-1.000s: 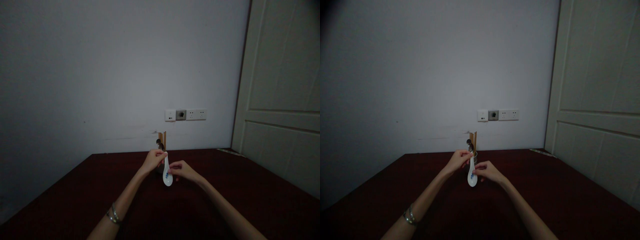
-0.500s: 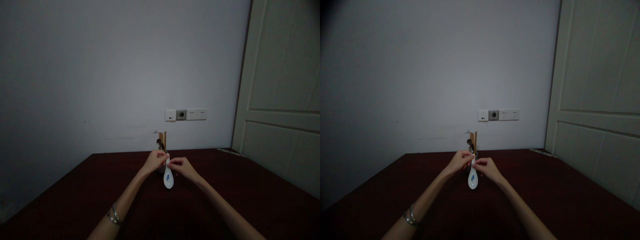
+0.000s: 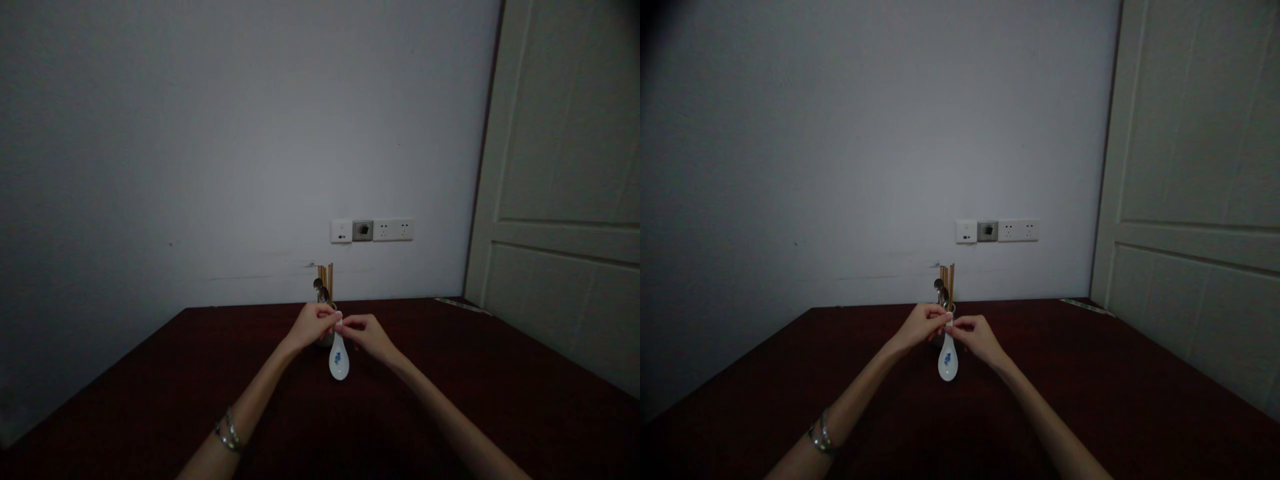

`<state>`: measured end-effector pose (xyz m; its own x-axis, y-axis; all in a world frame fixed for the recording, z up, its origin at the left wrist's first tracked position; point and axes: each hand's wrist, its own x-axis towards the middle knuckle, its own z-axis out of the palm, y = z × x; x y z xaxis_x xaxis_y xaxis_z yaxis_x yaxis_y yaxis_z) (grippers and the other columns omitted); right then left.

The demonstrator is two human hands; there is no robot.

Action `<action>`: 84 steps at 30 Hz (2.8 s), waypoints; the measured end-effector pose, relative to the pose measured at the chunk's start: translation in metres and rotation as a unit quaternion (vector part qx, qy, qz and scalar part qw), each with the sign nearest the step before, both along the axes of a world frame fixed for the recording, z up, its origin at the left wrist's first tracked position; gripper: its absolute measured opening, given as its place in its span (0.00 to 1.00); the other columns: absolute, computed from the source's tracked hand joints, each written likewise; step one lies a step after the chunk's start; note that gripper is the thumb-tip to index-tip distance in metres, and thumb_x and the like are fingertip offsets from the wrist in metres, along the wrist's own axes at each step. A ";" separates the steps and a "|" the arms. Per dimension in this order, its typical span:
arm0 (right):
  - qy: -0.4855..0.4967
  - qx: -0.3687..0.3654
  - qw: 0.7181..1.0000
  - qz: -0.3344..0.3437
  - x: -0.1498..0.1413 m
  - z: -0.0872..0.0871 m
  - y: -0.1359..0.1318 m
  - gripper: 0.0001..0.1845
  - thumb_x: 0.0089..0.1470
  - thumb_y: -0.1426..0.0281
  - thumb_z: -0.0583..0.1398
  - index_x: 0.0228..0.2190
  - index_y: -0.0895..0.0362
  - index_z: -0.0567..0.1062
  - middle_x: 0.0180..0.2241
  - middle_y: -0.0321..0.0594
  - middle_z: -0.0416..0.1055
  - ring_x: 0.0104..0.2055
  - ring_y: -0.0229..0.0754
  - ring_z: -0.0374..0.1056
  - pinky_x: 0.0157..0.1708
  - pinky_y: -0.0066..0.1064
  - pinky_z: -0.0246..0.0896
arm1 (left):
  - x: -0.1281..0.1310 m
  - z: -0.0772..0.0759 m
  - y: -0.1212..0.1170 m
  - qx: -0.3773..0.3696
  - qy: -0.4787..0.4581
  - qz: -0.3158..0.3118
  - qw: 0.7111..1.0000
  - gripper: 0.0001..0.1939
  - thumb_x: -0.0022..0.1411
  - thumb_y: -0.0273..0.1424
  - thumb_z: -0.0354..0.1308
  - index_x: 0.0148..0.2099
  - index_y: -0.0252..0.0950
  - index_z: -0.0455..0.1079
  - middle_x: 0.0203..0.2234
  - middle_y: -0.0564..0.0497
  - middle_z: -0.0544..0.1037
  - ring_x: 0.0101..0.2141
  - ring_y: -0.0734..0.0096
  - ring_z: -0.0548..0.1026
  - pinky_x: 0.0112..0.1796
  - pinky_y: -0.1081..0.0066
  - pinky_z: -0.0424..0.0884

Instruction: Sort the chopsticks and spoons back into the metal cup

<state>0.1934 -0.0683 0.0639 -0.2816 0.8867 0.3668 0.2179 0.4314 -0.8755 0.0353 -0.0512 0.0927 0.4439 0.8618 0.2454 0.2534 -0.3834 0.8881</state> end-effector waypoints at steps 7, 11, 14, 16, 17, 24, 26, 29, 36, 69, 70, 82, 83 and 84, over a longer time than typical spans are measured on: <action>-0.001 0.000 1.000 -0.012 0.000 -0.002 0.001 0.21 0.42 0.55 0.59 0.26 0.61 0.77 0.20 0.37 0.68 0.17 0.29 0.54 0.15 0.22 0.50 | 0.000 0.000 0.001 -0.003 0.008 0.004 1.000 0.19 0.51 0.43 0.54 0.28 0.29 0.70 0.13 0.56 0.65 0.13 0.84 0.57 0.15 0.79 0.51; -0.004 -0.006 1.000 -0.011 0.000 -0.005 0.003 0.20 0.42 0.55 0.59 0.26 0.61 0.76 0.19 0.36 0.67 0.16 0.29 0.53 0.14 0.22 0.48 | 0.001 -0.003 0.003 0.005 -0.006 0.004 1.000 0.16 0.50 0.40 0.55 0.32 0.29 0.71 0.15 0.56 0.66 0.14 0.84 0.58 0.16 0.79 0.52; -0.012 -0.015 1.000 -0.014 0.000 -0.005 0.002 0.20 0.42 0.56 0.59 0.27 0.62 0.76 0.19 0.35 0.66 0.16 0.29 0.53 0.14 0.22 0.49 | 0.001 -0.003 0.004 0.006 -0.005 0.005 1.000 0.14 0.50 0.38 0.56 0.31 0.29 0.71 0.15 0.55 0.67 0.14 0.84 0.59 0.16 0.79 0.51; -0.020 -0.033 0.999 0.006 0.001 -0.005 0.002 0.21 0.41 0.57 0.60 0.30 0.62 0.75 0.20 0.36 0.67 0.17 0.29 0.55 0.14 0.21 0.50 | -0.001 -0.001 0.004 0.005 -0.008 0.009 1.000 0.13 0.50 0.37 0.56 0.30 0.29 0.71 0.15 0.55 0.67 0.13 0.84 0.58 0.15 0.79 0.51; -0.027 -0.047 0.998 0.023 0.002 -0.006 0.002 0.21 0.40 0.57 0.61 0.31 0.62 0.75 0.22 0.36 0.68 0.18 0.30 0.56 0.14 0.21 0.51 | -0.001 0.001 0.004 0.005 -0.010 0.016 1.000 0.13 0.50 0.36 0.56 0.30 0.29 0.71 0.15 0.56 0.66 0.13 0.84 0.58 0.15 0.79 0.51; -0.142 -0.143 0.973 0.112 0.008 -0.017 0.000 0.17 0.38 0.59 0.63 0.27 0.61 0.76 0.19 0.35 0.68 0.17 0.28 0.57 0.14 0.20 0.50 | -0.007 0.008 0.005 0.020 -0.039 0.070 0.997 0.14 0.50 0.37 0.56 0.30 0.28 0.71 0.14 0.56 0.66 0.12 0.85 0.57 0.14 0.79 0.50; -0.141 -0.153 0.971 0.118 0.006 -0.020 0.000 0.17 0.40 0.59 0.61 0.25 0.61 0.76 0.21 0.37 0.71 0.18 0.29 0.59 0.14 0.20 0.50 | -0.008 0.008 0.006 0.023 -0.044 0.079 0.996 0.15 0.50 0.37 0.56 0.31 0.28 0.71 0.14 0.55 0.67 0.12 0.84 0.57 0.14 0.79 0.50; -0.130 -0.159 0.971 0.118 0.005 -0.023 0.001 0.17 0.42 0.59 0.60 0.25 0.62 0.76 0.24 0.40 0.73 0.19 0.30 0.62 0.15 0.20 0.51 | -0.009 0.009 0.006 0.032 -0.043 0.084 0.995 0.15 0.50 0.38 0.55 0.32 0.28 0.71 0.15 0.55 0.67 0.13 0.84 0.57 0.14 0.79 0.50; -0.114 -0.133 0.984 0.039 0.020 -0.020 0.011 0.16 0.42 0.60 0.59 0.24 0.63 0.75 0.23 0.42 0.73 0.19 0.31 0.62 0.14 0.19 0.50 | -0.023 0.016 0.012 0.041 -0.009 0.111 0.993 0.14 0.51 0.36 0.54 0.31 0.28 0.71 0.14 0.56 0.67 0.12 0.84 0.57 0.15 0.79 0.50; -0.111 -0.142 0.983 0.042 0.015 -0.033 0.015 0.16 0.42 0.60 0.59 0.24 0.62 0.74 0.23 0.40 0.72 0.19 0.31 0.61 0.14 0.21 0.51 | -0.039 0.012 0.021 0.034 0.071 0.083 0.993 0.12 0.51 0.35 0.54 0.30 0.30 0.70 0.14 0.56 0.67 0.13 0.83 0.59 0.16 0.80 0.52; -0.110 -0.145 0.982 0.043 0.015 -0.033 0.015 0.16 0.41 0.60 0.59 0.24 0.62 0.74 0.23 0.40 0.72 0.19 0.31 0.62 0.14 0.21 0.50 | -0.038 0.012 0.021 0.036 0.069 0.083 0.994 0.12 0.51 0.35 0.54 0.29 0.30 0.70 0.14 0.56 0.67 0.13 0.83 0.59 0.16 0.80 0.52; -0.113 -0.156 0.980 0.056 0.009 -0.034 0.013 0.17 0.42 0.60 0.59 0.25 0.63 0.74 0.23 0.40 0.72 0.20 0.31 0.62 0.14 0.20 0.51 | -0.034 0.013 0.019 0.049 0.051 0.080 0.994 0.12 0.51 0.36 0.53 0.29 0.30 0.69 0.14 0.56 0.66 0.12 0.83 0.59 0.15 0.79 0.52; -0.113 -0.153 0.980 0.052 0.011 -0.033 0.013 0.17 0.42 0.60 0.59 0.25 0.63 0.74 0.23 0.41 0.72 0.20 0.31 0.62 0.14 0.20 0.51 | -0.035 0.013 0.020 0.049 0.052 0.079 0.994 0.12 0.51 0.36 0.53 0.29 0.30 0.69 0.14 0.56 0.66 0.12 0.83 0.59 0.15 0.79 0.51; -0.113 -0.149 0.981 0.047 0.012 -0.032 0.013 0.16 0.42 0.60 0.59 0.25 0.63 0.74 0.23 0.41 0.72 0.20 0.31 0.62 0.14 0.20 0.51 | -0.036 0.012 0.020 0.047 0.053 0.079 0.994 0.12 0.51 0.35 0.53 0.29 0.30 0.69 0.14 0.56 0.66 0.12 0.83 0.59 0.15 0.79 0.51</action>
<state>0.2057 -0.0555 0.0319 -0.4115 0.9113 0.0134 0.3932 0.1908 -0.8995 -0.0007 -0.0309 0.1052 0.3332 0.8983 0.2864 0.4069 -0.4110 0.8158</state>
